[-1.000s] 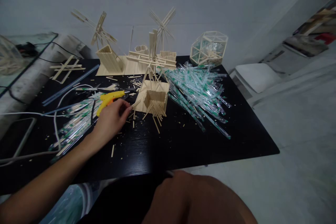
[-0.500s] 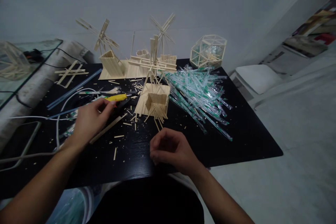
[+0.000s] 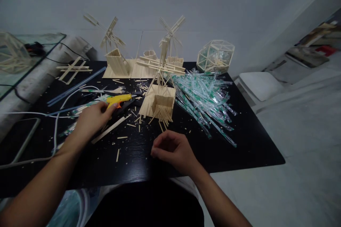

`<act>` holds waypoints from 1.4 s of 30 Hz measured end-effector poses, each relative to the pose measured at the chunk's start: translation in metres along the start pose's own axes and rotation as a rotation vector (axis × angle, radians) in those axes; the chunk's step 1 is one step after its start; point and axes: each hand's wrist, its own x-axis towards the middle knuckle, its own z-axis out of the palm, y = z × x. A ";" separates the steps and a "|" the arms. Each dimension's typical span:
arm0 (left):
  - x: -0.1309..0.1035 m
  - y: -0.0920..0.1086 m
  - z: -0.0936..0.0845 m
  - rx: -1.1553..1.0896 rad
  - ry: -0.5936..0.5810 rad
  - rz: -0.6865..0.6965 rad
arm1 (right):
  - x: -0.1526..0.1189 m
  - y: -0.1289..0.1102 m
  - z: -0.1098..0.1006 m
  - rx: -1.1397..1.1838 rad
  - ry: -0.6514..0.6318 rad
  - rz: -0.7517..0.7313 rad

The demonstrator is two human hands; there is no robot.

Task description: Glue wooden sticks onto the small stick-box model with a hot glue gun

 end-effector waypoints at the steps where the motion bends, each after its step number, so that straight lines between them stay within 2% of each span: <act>1: 0.001 0.000 0.000 -0.009 -0.009 0.009 | 0.000 0.001 0.000 -0.031 0.006 0.000; 5: 0.002 -0.002 0.000 -0.160 0.047 -0.018 | 0.000 0.007 -0.002 -0.186 0.022 0.020; 9: 0.002 -0.005 0.001 -0.500 0.145 -0.022 | -0.001 0.010 -0.005 -0.269 0.039 0.048; 11: 0.000 -0.003 0.002 -0.741 0.101 0.006 | -0.002 0.011 -0.006 -0.288 0.046 0.050; 13: -0.002 0.000 0.001 -0.964 -0.009 0.017 | -0.002 0.012 -0.006 -0.313 0.055 0.054; 15: -0.005 0.006 0.000 -1.084 -0.124 0.006 | -0.001 0.014 -0.006 -0.335 0.065 0.062; 19: -0.012 0.014 0.004 -1.159 -0.254 0.031 | 0.000 0.015 -0.006 -0.373 0.093 0.054; 22: -0.014 0.016 0.012 -1.206 -0.268 0.049 | 0.000 0.015 -0.008 -0.409 0.103 0.042; 27: -0.012 0.011 0.028 -1.213 -0.362 0.133 | 0.000 0.013 -0.012 -0.479 0.173 -0.007; 33: -0.012 0.009 0.033 -1.222 -0.382 0.137 | 0.004 0.012 -0.017 -0.545 0.299 -0.114; 37: -0.014 0.013 0.029 -1.213 -0.391 0.139 | 0.010 0.012 -0.023 -0.775 0.414 -0.162; 42: -0.016 0.016 0.023 -1.175 -0.385 0.138 | 0.018 0.016 -0.023 -1.124 0.437 -0.197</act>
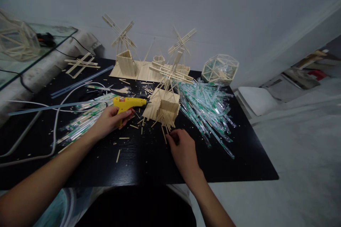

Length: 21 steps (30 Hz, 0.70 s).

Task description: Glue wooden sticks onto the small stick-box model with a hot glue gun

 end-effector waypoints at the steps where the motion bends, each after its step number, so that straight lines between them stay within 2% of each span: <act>1: 0.000 0.001 0.000 0.009 0.003 0.002 | 0.000 -0.001 0.003 -0.055 -0.013 -0.007; 6: -0.001 0.001 0.000 0.075 0.020 0.007 | -0.007 -0.006 0.013 -0.320 -0.101 -0.052; 11: -0.001 0.002 0.000 0.100 0.023 0.031 | -0.015 -0.011 0.012 -0.502 -0.145 -0.122; 13: -0.001 0.002 0.000 0.091 0.019 0.037 | -0.014 -0.014 0.007 -0.422 -0.139 -0.100; 15: -0.001 0.001 -0.001 0.073 0.010 0.043 | -0.010 -0.016 0.001 -0.242 -0.135 0.001; 17: -0.001 0.000 -0.002 0.062 -0.007 0.053 | -0.006 -0.018 -0.006 -0.029 -0.193 0.087; 21: -0.001 -0.005 -0.005 0.086 -0.035 0.082 | -0.001 -0.020 -0.013 0.321 -0.320 0.082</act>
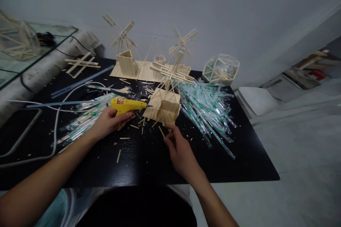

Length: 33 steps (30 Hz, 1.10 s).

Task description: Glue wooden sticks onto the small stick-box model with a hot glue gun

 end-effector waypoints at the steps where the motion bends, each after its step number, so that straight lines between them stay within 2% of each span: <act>1: 0.000 -0.001 -0.001 0.004 -0.002 0.004 | 0.001 0.000 0.000 0.072 -0.044 -0.003; 4: -0.002 -0.003 -0.003 0.005 -0.015 0.009 | 0.005 0.001 0.004 0.298 -0.112 0.021; 7: -0.004 -0.002 -0.004 0.030 -0.070 0.025 | 0.010 0.006 0.009 0.475 -0.090 0.075; 11: -0.007 0.006 -0.004 0.115 -0.148 0.027 | 0.009 0.012 0.015 0.597 -0.074 0.112; 17: -0.009 0.015 -0.003 0.236 -0.243 0.087 | -0.003 0.022 0.020 0.662 -0.041 0.101; 23: -0.009 0.012 -0.006 0.215 -0.402 0.077 | -0.009 0.028 0.019 0.686 -0.074 0.103; 29: -0.012 0.011 -0.003 0.191 -0.468 0.098 | -0.012 0.030 0.021 0.713 -0.070 0.055; 33: -0.015 0.011 0.001 0.177 -0.529 0.092 | -0.015 0.029 0.024 0.623 -0.058 0.022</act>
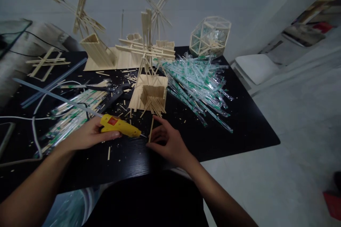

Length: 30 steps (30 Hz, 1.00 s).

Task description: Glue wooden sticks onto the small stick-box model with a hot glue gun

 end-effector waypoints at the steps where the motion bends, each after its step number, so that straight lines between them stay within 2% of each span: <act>1: 0.000 0.001 0.001 -0.004 -0.015 0.004 | -0.001 0.000 0.001 -0.029 -0.002 -0.014; 7: 0.000 0.007 0.004 -0.011 -0.059 -0.009 | -0.004 -0.001 0.002 -0.117 -0.032 -0.082; 18: 0.001 0.010 0.005 0.037 -0.074 -0.038 | -0.003 -0.001 0.002 -0.108 -0.045 -0.068; 30: 0.001 0.010 0.003 0.094 -0.034 -0.031 | -0.003 -0.003 0.002 -0.134 -0.056 -0.067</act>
